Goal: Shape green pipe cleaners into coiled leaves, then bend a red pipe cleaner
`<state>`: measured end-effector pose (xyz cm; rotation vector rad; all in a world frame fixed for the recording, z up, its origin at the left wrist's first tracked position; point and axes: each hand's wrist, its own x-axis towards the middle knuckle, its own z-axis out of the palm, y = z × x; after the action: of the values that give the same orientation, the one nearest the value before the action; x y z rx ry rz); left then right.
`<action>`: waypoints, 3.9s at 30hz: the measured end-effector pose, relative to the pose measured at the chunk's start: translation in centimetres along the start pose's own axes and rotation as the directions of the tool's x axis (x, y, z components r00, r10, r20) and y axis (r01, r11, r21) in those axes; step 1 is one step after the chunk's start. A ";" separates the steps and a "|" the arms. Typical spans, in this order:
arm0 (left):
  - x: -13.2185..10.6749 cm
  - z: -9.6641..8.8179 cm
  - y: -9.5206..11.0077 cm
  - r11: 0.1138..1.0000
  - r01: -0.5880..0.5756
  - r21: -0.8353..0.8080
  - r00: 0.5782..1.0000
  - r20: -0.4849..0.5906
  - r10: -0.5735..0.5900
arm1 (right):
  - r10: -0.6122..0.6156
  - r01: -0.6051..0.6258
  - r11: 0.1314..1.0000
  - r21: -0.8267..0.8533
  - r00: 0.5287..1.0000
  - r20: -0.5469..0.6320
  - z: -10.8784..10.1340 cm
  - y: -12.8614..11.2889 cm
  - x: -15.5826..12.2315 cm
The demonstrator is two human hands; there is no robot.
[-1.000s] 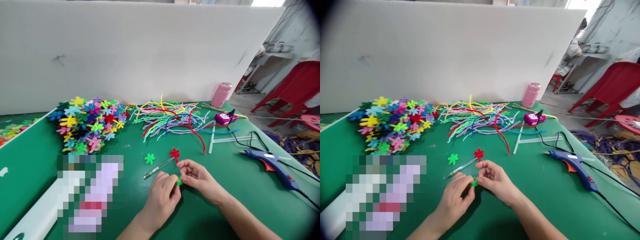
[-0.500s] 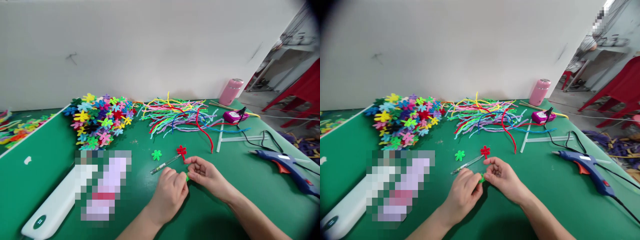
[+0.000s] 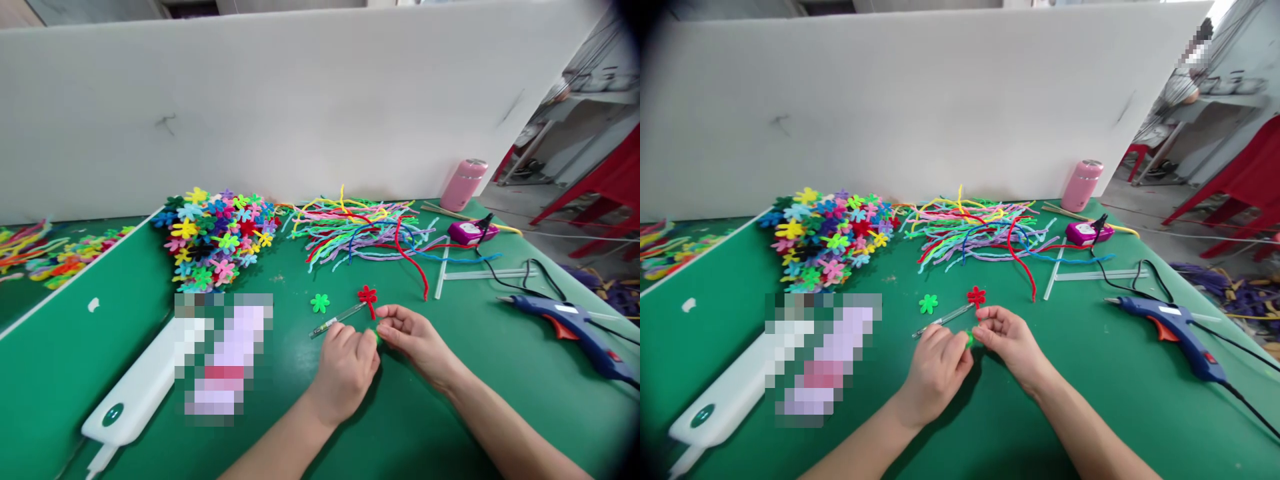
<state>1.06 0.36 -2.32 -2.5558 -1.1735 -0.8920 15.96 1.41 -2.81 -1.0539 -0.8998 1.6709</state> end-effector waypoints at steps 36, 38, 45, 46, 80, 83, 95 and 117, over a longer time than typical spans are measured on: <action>2.3 -0.2 -0.7 0.416 0.686 -0.597 0.721 0.484 -0.495 | -0.425 0.376 0.775 -0.507 0.905 0.022 -0.3 -0.4 -0.1; 2.1 -0.1 -0.8 0.365 0.690 -0.625 0.715 0.509 -0.479 | -0.368 0.367 0.760 -0.536 0.923 0.111 0.1 -0.3 -0.5; 1.6 -0.3 -0.8 0.004 0.721 -0.693 0.617 0.640 -0.459 | -0.307 0.308 0.756 -0.578 0.946 0.103 0.2 -0.1 -0.9; 1.6 -0.4 -0.7 -0.076 0.726 -0.683 0.588 0.675 -0.446 | -0.294 0.289 0.788 -0.544 0.952 0.080 0.2 -0.1 -0.9; 1.6 0.1 0.1 0.859 0.364 -0.361 0.913 0.322 -0.251 | -0.294 0.295 0.779 -0.553 0.951 0.094 -0.3 -0.8 -1.0; 2.0 -0.1 0.1 0.874 0.331 -0.355 0.913 0.354 -0.201 | -0.294 0.293 0.794 -0.533 0.952 0.084 -0.5 -0.8 -0.9; 0.6 0.3 -0.2 0.618 0.483 -0.620 0.875 0.368 -0.315 | -0.205 0.210 0.939 -0.272 0.978 0.045 -0.4 -0.3 -0.7; 0.7 0.3 -0.7 0.575 0.416 -0.704 0.895 0.205 -0.397 | -0.512 0.485 0.597 -0.639 0.844 0.162 -0.1 -0.2 -0.8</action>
<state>1.02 1.39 -2.16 -2.9056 -1.7425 -1.7710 16.32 0.77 -2.45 -1.1275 -1.6671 0.8380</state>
